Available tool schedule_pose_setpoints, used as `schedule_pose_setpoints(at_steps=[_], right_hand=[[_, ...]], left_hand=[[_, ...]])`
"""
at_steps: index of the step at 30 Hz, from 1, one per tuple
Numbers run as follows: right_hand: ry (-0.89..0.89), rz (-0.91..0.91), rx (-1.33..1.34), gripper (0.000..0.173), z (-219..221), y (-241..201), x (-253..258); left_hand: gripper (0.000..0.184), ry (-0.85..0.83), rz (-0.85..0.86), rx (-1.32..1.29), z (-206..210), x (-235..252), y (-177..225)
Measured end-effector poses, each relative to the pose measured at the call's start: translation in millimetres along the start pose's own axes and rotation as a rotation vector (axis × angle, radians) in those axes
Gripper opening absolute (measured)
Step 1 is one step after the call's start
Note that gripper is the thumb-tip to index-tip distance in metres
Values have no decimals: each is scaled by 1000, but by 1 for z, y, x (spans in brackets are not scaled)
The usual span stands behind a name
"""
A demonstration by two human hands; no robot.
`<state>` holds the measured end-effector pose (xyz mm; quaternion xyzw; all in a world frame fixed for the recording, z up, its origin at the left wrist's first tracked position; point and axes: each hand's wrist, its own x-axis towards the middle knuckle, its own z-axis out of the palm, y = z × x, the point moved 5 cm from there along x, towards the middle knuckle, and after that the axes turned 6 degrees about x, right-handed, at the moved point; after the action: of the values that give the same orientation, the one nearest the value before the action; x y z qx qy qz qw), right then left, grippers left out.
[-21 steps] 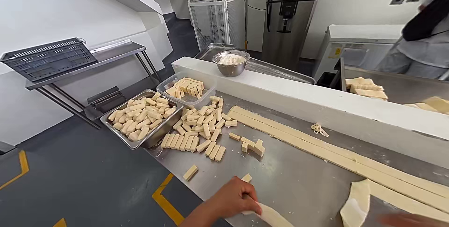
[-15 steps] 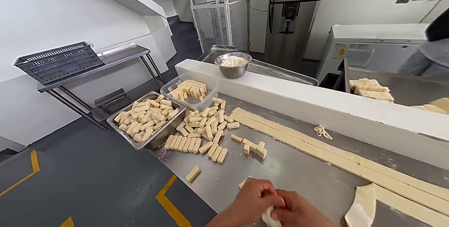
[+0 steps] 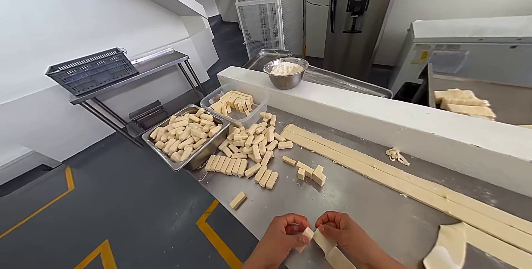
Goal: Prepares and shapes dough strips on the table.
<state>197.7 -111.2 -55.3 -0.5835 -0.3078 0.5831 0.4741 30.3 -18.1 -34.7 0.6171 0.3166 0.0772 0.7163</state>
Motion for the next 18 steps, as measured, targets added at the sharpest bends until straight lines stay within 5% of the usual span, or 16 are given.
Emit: schedule_pose_setpoints(at_steps=[6, 11, 15, 18], right_hand=[[-35, 51, -325, 20, 28, -23, 9], [-174, 218, -170, 25, 51, -6, 32], [-212, 287, -44, 9, 65, 9, 40], [-212, 319, -76, 7, 60, 19, 32]], left_hand=[[22, 107, 8, 85, -5, -10, -4], [24, 550, -3, 440, -34, -25, -15], [13, 1154, 445, 980, -70, -25, -48], [20, 1187, 672, 1091, -63, -28, -74]])
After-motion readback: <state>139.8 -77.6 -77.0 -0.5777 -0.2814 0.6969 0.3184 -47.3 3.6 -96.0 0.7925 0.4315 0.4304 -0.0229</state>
